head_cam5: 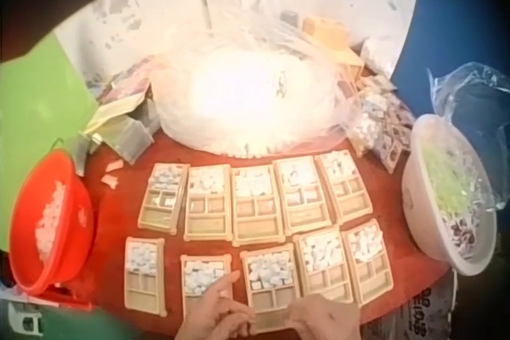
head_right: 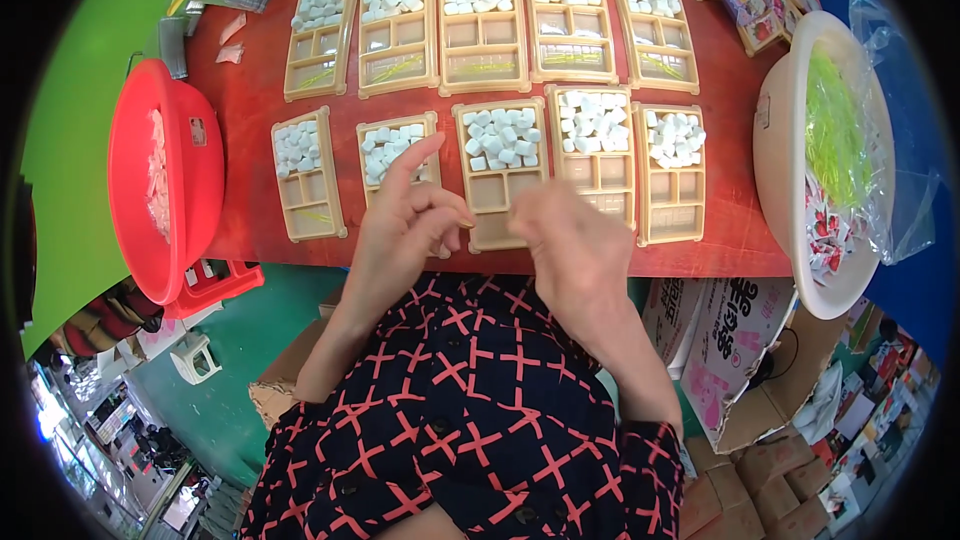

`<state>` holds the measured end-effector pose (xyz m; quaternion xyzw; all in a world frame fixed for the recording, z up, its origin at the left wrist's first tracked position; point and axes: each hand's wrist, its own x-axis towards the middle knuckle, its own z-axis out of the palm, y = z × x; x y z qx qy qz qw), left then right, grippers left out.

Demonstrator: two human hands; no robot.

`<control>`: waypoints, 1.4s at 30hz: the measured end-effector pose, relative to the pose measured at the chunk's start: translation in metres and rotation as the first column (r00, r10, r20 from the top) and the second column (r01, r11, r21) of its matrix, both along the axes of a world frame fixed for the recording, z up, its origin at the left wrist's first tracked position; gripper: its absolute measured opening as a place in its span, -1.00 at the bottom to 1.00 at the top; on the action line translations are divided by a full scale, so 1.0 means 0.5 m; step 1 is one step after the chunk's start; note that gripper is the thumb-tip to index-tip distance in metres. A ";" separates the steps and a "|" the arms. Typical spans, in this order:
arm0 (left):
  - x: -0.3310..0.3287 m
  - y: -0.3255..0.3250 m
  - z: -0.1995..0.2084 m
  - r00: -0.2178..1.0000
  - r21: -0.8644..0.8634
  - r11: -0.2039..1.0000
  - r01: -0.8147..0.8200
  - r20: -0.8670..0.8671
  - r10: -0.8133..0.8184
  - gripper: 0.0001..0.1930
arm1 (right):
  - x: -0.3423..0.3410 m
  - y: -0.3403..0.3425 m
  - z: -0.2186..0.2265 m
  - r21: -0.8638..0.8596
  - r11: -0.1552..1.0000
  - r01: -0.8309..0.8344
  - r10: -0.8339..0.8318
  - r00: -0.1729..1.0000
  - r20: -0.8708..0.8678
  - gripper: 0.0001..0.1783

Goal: Packaging small white rectangular items into compartmentalized plastic trays and sealing them into printed plastic bags.

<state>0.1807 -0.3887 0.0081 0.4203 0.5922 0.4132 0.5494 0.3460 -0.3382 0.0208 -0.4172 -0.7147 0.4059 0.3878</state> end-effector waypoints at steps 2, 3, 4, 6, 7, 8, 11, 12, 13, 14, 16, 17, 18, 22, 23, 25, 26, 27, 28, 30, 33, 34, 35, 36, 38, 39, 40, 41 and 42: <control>-0.016 0.005 -0.011 0.897 -0.167 0.981 -0.098 0.413 0.160 -0.54 | 0.015 -0.008 -0.019 0.202 0.918 -0.342 0.197 0.833 0.516 -0.94; -0.015 0.008 -0.013 0.892 -0.157 0.982 -0.108 0.420 0.165 -0.60 | 0.018 -0.013 -0.031 0.210 0.904 -0.372 0.206 0.811 0.548 -0.87; -0.013 0.010 -0.014 0.892 -0.158 0.982 -0.105 0.422 0.163 -0.60 | 0.019 -0.017 -0.037 0.208 0.905 -0.370 0.205 0.810 0.550 -0.87; -0.006 0.015 -0.012 0.859 -0.157 0.979 -0.132 0.474 0.192 -0.59 | 0.015 -0.019 -0.043 0.252 0.941 -0.227 0.104 0.901 0.422 -0.82; -0.001 0.017 -0.010 0.860 -0.155 0.980 -0.124 0.475 0.184 -0.59 | 0.012 -0.016 -0.043 0.254 0.942 -0.219 0.095 0.901 0.423 -0.82; 0.002 0.021 -0.007 0.873 -0.155 0.983 -0.097 0.462 0.158 -0.59 | 0.006 -0.012 -0.043 0.304 0.947 -0.101 0.008 0.956 0.292 -0.79; 0.021 0.024 -0.009 0.882 -0.165 0.986 -0.017 0.463 0.093 -0.59 | 0.005 -0.009 -0.032 0.418 0.906 -0.060 -0.032 0.977 0.210 -0.77; 0.028 0.024 -0.011 0.878 -0.182 0.983 0.013 0.472 0.076 -0.59 | 0.007 -0.010 -0.029 0.480 0.862 -0.164 0.033 0.962 0.269 -0.77; 0.032 0.026 -0.009 0.904 -0.187 0.982 0.034 0.425 0.050 -0.59 | 0.002 -0.009 -0.032 0.537 0.832 -0.138 0.004 0.970 0.243 -0.79; 0.034 0.028 -0.011 0.902 -0.186 0.981 0.048 0.430 0.037 -0.59 | 0.004 -0.009 -0.034 0.537 0.834 -0.131 -0.008 0.969 0.249 -0.79; 0.041 0.032 -0.018 0.913 -0.175 0.981 0.085 0.408 -0.006 -0.60 | 0.012 -0.008 -0.038 0.546 0.829 -0.117 -0.031 0.967 0.254 -0.79; 0.048 0.038 -0.013 0.902 -0.185 0.982 0.049 0.429 0.036 -0.64 | 0.015 -0.003 -0.041 0.534 0.838 -0.107 -0.022 0.973 0.229 -0.81; 0.050 0.039 -0.006 0.905 -0.185 0.981 0.053 0.425 0.031 -0.64 | 0.018 -0.005 -0.044 0.535 0.839 -0.100 -0.027 0.974 0.225 -0.81; 0.040 0.032 -0.004 0.947 -0.152 0.988 0.014 0.318 0.036 -0.75 | 0.048 -0.006 -0.071 0.439 0.896 0.070 -0.147 0.978 0.145 -0.82; 0.034 0.028 -0.008 0.948 -0.161 0.987 0.019 0.316 0.034 -0.78 | 0.058 -0.006 -0.076 0.429 0.896 0.114 -0.181 0.976 0.120 -0.81; 0.026 0.023 -0.010 0.937 -0.137 0.989 -0.049 0.337 0.093 -0.79 | 0.071 -0.011 -0.077 0.414 0.905 0.094 -0.166 0.976 0.141 -0.83; 0.021 0.020 -0.011 0.922 -0.111 0.987 -0.115 0.359 0.147 -0.81 | 0.073 -0.015 -0.077 0.402 0.912 0.077 -0.153 0.975 0.162 -0.84; 0.016 0.020 -0.015 0.922 -0.113 0.987 -0.116 0.357 0.149 -0.81 | 0.069 -0.020 -0.082 0.400 0.913 0.076 -0.152 0.975 0.160 -0.84; 0.011 0.021 -0.020 0.917 -0.093 0.984 -0.153 0.358 0.176 -0.81 | 0.062 -0.027 -0.090 0.388 0.921 0.038 -0.123 0.972 0.198 -0.84; 0.006 0.023 -0.026 0.909 -0.071 0.978 -0.198 0.360 0.210 -0.81 | 0.053 -0.025 -0.095 0.376 0.927 -0.008 -0.087 0.968 0.234 -0.84; 0.002 0.021 -0.028 0.881 -0.093 0.974 -0.206 0.415 0.226 -0.81 | 0.035 0.008 -0.084 0.435 0.894 0.106 -0.261 0.913 0.313 -0.76; 0.003 0.020 -0.029 0.855 -0.116 0.971 -0.211 0.460 0.241 -0.80 | 0.026 0.023 -0.078 0.436 0.894 0.103 -0.256 0.916 0.310 -0.76; 0.004 0.021 -0.030 0.825 -0.138 0.967 -0.214 0.505 0.255 -0.79 | 0.017 0.040 -0.074 0.470 0.880 0.063 -0.268 0.883 0.384 -0.76; 0.004 0.021 -0.030 0.823 -0.135 0.966 -0.219 0.505 0.258 -0.79 | 0.011 0.050 -0.068 0.501 0.865 0.020 -0.283 0.844 0.455 -0.76; 0.006 0.021 -0.027 0.668 -0.286 0.933 -0.220 0.653 0.357 -0.79 | 0.007 0.057 -0.061 0.444 0.894 -0.063 -0.221 0.800 0.558 -0.77; 0.007 0.022 -0.024 0.665 -0.285 0.932 -0.225 0.654 0.361 -0.79 | 0.006 0.059 -0.063 0.433 0.896 -0.100 -0.215 0.754 0.620 -0.77; 0.008 0.024 -0.020 0.657 -0.298 0.928 -0.223 0.657 0.369 -0.78 | 0.006 0.061 -0.066 0.418 0.898 -0.136 -0.210 0.704 0.679 -0.78; 0.008 0.025 -0.018 0.650 -0.311 0.925 -0.217 0.661 0.375 -0.77 | 0.007 0.063 -0.066 0.418 0.898 -0.139 -0.208 0.703 0.680 -0.78; 0.006 0.024 -0.019 0.649 -0.312 0.925 -0.218 0.662 0.376 -0.77 | 0.008 0.066 -0.068 0.429 0.889 -0.158 -0.196 0.716 0.670 -0.79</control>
